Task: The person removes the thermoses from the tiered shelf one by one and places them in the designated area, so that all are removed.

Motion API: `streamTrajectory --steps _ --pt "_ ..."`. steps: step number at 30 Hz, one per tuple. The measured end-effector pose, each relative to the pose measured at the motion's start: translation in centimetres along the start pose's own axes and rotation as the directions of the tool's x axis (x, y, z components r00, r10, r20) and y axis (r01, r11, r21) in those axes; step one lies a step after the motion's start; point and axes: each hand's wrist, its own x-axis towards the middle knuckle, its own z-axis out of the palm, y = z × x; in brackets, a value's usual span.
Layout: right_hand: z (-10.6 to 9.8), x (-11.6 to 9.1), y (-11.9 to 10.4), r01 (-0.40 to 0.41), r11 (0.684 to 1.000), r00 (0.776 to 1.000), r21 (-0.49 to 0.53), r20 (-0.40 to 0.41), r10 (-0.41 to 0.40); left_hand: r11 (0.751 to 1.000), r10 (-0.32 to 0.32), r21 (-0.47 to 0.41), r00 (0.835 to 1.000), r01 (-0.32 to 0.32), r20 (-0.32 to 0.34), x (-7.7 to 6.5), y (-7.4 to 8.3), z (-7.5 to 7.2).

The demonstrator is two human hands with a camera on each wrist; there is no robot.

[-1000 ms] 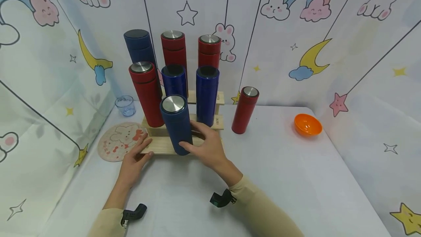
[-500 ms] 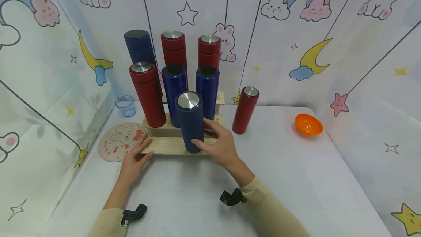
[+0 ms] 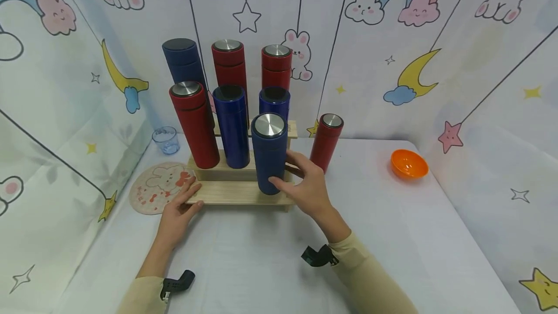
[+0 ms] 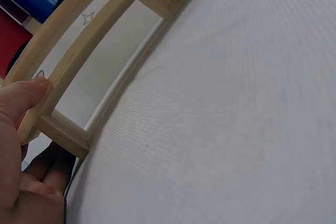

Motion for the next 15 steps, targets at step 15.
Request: streamTrajectory --steps 15 --pt "-3.6 0.8 0.1 -0.024 0.995 0.998 -0.095 -0.054 0.019 0.999 -0.011 -0.035 1.000 0.012 0.011 0.1 -0.1 -0.1"
